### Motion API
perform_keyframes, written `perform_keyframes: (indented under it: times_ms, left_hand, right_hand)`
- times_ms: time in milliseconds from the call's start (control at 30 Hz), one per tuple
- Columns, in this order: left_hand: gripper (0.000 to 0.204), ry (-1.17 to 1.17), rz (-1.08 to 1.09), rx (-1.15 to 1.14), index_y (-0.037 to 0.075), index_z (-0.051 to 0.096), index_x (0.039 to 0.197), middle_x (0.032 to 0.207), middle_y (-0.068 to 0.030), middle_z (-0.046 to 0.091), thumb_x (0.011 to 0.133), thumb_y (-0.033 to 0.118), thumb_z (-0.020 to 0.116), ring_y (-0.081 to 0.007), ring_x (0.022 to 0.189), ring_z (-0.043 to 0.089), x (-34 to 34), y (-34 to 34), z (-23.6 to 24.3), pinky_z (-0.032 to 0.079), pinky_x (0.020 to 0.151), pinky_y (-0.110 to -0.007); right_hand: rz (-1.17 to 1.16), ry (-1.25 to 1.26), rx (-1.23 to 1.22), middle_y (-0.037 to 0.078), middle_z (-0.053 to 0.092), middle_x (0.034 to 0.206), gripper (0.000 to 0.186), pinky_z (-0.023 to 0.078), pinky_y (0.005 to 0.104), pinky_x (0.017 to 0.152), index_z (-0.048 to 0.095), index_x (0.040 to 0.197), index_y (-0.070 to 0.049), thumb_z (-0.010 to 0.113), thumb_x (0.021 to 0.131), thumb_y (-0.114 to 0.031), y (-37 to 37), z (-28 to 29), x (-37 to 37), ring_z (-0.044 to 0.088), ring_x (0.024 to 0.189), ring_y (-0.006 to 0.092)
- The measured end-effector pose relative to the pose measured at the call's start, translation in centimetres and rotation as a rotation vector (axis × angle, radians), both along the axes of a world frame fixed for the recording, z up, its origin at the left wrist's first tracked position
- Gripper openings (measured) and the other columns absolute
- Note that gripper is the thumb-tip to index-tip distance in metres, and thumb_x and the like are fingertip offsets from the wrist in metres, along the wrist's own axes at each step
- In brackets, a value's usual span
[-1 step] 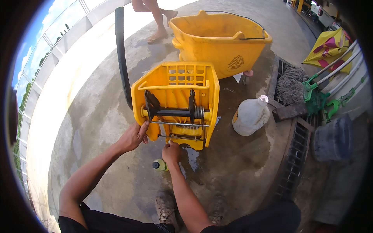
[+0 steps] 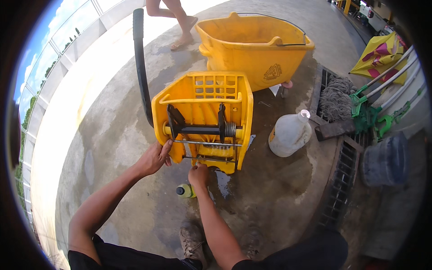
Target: The person scrubs the underside of a yellow mop bucket with a toothbrush and cleaning solution, then rinses it with water from a hose. They repeat the scrubbing process on different parts of the bucket's underside.
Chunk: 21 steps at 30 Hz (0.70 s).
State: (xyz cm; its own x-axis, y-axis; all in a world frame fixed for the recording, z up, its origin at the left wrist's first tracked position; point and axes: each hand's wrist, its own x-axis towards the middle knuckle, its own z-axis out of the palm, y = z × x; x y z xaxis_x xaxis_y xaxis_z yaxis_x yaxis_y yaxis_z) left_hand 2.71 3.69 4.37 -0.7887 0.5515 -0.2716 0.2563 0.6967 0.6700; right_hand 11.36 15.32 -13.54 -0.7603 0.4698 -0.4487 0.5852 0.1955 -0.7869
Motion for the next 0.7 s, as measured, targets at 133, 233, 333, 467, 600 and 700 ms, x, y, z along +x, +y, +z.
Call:
perform_keyframes:
  times_ms: [133,233,333,467,600,700]
  left_hand:
    - [0.062,0.02,-0.007,-0.044,-0.005,0.063,0.107,0.075,-0.0159,0.073,0.118,0.048,0.032,-0.0255,0.071,0.076,0.3,-0.4,0.2,0.061,0.07,-0.039]
    - [0.063,0.03,-0.015,-0.018,-0.005,0.063,0.108,0.076,-0.0159,0.073,0.118,0.049,0.032,-0.0256,0.071,0.076,-0.2,0.8,0.5,0.061,0.069,-0.039]
    - [0.059,0.003,0.001,0.009,-0.004,0.059,0.114,0.078,-0.0161,0.072,0.117,0.048,0.033,-0.0263,0.07,0.076,-0.3,0.5,0.2,0.061,0.069,-0.039]
    - [0.055,0.011,0.015,-0.001,-0.003,0.057,0.117,0.083,-0.0167,0.071,0.118,0.047,0.034,-0.0268,0.069,0.074,0.1,0.1,0.4,0.061,0.068,-0.039]
    - [0.066,0.008,-0.001,0.013,-0.003,0.054,0.12,0.08,-0.0136,0.071,0.115,0.058,0.031,-0.0221,0.075,0.075,-0.1,1.7,0.0,0.062,0.074,-0.035]
    - [0.069,0.001,0.017,-0.034,-0.004,0.056,0.12,0.081,-0.0142,0.072,0.115,0.06,0.031,-0.0216,0.077,0.076,-0.1,0.2,0.2,0.063,0.075,-0.035]
  right_hand:
    - [-0.056,0.065,-0.079,0.027,0.075,0.115,0.037,0.057,0.0483,0.089,0.073,0.127,0.001,0.059,0.102,-0.022,-0.9,0.0,1.1,0.072,0.107,0.0441]
    - [-0.042,0.129,-0.042,0.028,0.075,0.114,0.037,0.057,0.0477,0.088,0.074,0.127,0.002,0.057,0.103,-0.021,-0.4,-1.0,0.2,0.071,0.106,0.0452]
    - [-0.094,0.137,0.007,0.028,0.074,0.107,0.034,0.056,0.0481,0.085,0.074,0.124,-0.001,0.061,0.101,-0.021,-0.5,-1.6,-0.5,0.072,0.103,0.0451]
    - [0.0,0.082,0.036,0.031,0.072,0.118,0.041,0.055,0.0498,0.092,0.066,0.136,0.005,0.055,0.104,-0.019,-1.8,-0.5,0.7,0.07,0.11,0.046]
    - [-0.1,0.191,0.002,0.032,0.073,0.111,0.036,0.056,0.0501,0.088,0.069,0.126,0.008,0.055,0.103,-0.015,-0.6,-2.8,-0.2,0.071,0.106,0.0477]
    - [-0.071,0.206,0.018,0.033,0.073,0.107,0.035,0.057,0.0496,0.086,0.071,0.123,0.008,0.055,0.102,-0.015,-1.1,-2.1,0.3,0.071,0.104,0.0477]
